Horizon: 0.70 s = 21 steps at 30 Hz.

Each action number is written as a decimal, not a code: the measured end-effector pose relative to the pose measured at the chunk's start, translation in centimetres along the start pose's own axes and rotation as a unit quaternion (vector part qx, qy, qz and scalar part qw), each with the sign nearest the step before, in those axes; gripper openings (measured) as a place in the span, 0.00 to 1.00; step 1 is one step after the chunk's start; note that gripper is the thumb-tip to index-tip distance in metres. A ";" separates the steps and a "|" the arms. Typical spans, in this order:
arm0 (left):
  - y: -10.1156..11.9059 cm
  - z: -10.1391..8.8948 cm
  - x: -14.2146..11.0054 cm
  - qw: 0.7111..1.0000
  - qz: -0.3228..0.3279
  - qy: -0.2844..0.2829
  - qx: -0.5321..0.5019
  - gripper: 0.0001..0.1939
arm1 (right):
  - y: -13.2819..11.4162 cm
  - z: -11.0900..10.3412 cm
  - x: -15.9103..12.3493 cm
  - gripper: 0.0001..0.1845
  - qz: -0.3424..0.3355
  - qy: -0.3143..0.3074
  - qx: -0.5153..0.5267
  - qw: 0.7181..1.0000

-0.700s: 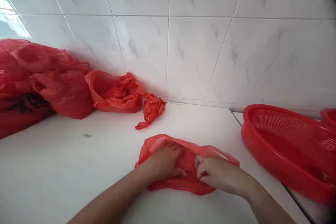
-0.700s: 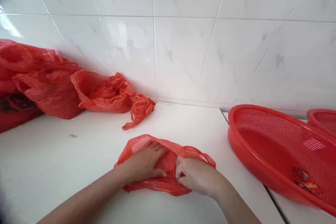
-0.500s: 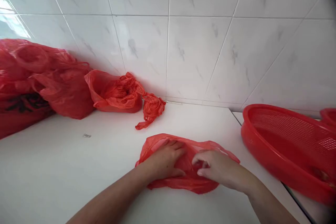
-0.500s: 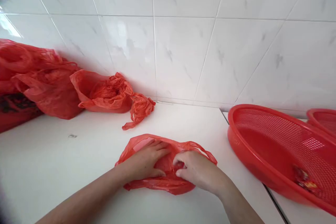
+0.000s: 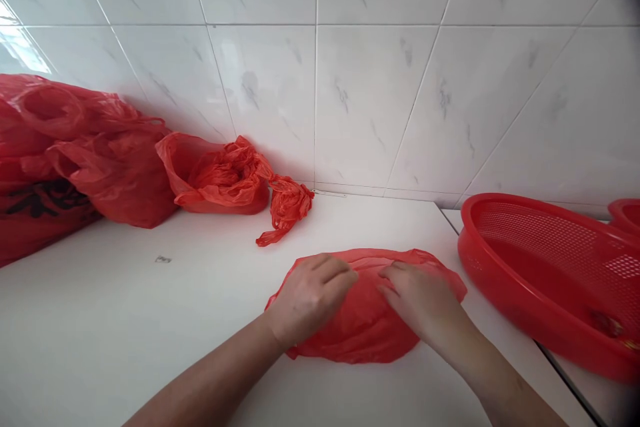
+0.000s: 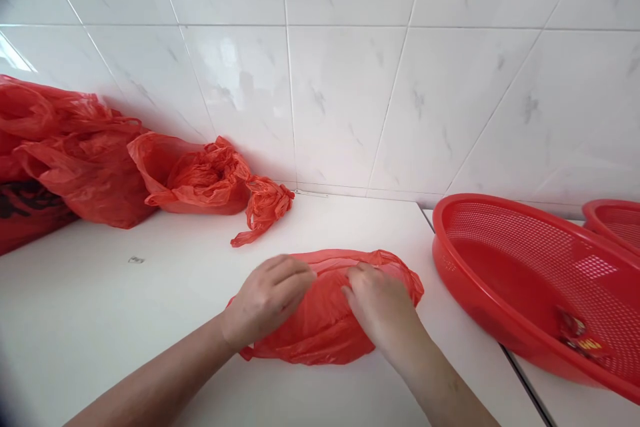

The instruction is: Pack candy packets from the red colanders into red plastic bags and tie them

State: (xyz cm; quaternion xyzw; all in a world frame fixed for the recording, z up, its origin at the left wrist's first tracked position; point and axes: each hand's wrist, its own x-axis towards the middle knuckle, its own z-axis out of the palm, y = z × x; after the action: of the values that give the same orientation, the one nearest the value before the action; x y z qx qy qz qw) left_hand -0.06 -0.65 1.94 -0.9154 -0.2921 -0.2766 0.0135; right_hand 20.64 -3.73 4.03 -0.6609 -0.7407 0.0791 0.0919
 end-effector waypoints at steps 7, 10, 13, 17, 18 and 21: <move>-1.9 -1.8 0.7 0.946 -0.272 -0.167 0.050 0.43 | -5.4 1.1 -2.8 0.07 -0.200 -0.056 0.043 0.977; -2.8 -1.3 0.3 0.925 -0.297 -0.236 0.010 0.30 | -6.7 2.8 -3.5 0.14 -0.224 -0.097 0.039 0.969; -3.8 -0.2 -0.1 0.927 -0.301 -0.223 0.004 0.05 | -6.9 3.7 -3.6 0.14 -0.224 -0.167 0.012 0.960; -4.6 0.7 -0.2 0.932 -0.324 -0.162 0.011 0.07 | -6.4 3.3 -3.7 0.09 -0.234 -0.237 0.038 0.942; -4.7 0.7 -0.2 0.934 -0.328 -0.143 0.008 0.07 | -6.3 3.0 -3.7 0.09 -0.231 -0.244 0.047 0.941; -4.7 0.7 0.0 0.937 -0.334 -0.099 -0.004 0.06 | -6.2 2.4 -3.7 0.10 -0.216 -0.267 0.052 0.938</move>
State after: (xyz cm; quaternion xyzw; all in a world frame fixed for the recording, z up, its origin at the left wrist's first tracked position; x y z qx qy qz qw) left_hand -2.30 3.38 0.68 -0.7879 -0.5798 -0.1742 -0.1123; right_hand 14.45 -8.14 3.07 -0.4338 -0.8578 0.2693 -0.0598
